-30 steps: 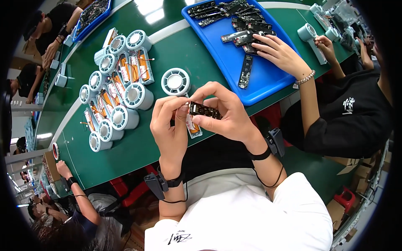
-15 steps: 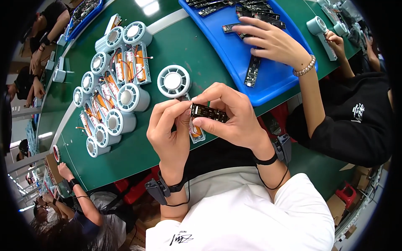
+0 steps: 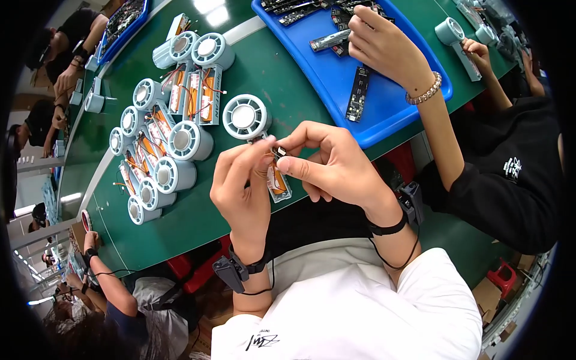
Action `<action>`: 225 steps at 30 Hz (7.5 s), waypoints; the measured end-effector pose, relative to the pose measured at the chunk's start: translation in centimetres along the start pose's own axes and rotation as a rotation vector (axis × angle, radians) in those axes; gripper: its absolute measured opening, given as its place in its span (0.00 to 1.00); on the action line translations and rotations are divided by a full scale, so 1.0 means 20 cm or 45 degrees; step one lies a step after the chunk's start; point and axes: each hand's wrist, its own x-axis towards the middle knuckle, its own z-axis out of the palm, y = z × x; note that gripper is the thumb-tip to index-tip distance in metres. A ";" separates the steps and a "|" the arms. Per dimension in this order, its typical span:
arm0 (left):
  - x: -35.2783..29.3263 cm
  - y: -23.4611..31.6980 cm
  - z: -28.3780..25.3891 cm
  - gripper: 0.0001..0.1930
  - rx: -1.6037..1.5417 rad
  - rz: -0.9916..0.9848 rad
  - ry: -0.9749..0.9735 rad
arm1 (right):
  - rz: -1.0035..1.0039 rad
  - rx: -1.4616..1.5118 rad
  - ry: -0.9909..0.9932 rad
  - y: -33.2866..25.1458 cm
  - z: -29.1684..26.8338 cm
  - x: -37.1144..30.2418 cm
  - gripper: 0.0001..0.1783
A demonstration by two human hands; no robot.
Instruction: The person picks up a circuit board and connects it to the wires of a battery and fan assembly by hand. After pressing the components together, the person sets the unit aside and repeats the process with another assembly.
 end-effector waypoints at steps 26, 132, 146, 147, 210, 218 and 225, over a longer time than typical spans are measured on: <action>-0.02 -0.03 -0.04 0.07 -0.302 0.023 -0.226 | -0.774 -2.047 0.309 -0.38 0.38 0.74 0.11; -0.01 0.07 -0.02 0.09 -0.313 -0.314 0.093 | -0.684 -0.471 0.317 0.15 0.04 0.05 0.25; -0.01 0.11 -0.05 0.07 -0.394 -0.353 0.010 | -0.696 -0.465 0.271 0.18 0.02 0.06 0.25; -0.02 0.12 -0.05 0.07 -0.492 -0.460 0.028 | -0.700 -0.504 0.279 0.18 0.02 0.05 0.25; 0.02 0.02 0.03 0.05 -0.118 0.018 -0.190 | -0.468 -0.276 0.002 0.14 0.04 0.12 0.13; 0.01 -0.01 0.03 0.07 -0.210 -0.069 -0.242 | -0.397 0.144 -0.036 0.20 0.01 0.14 0.11; -0.07 -0.05 0.00 0.07 -0.339 -0.260 -0.168 | -0.252 0.332 -0.109 0.18 0.07 0.11 0.09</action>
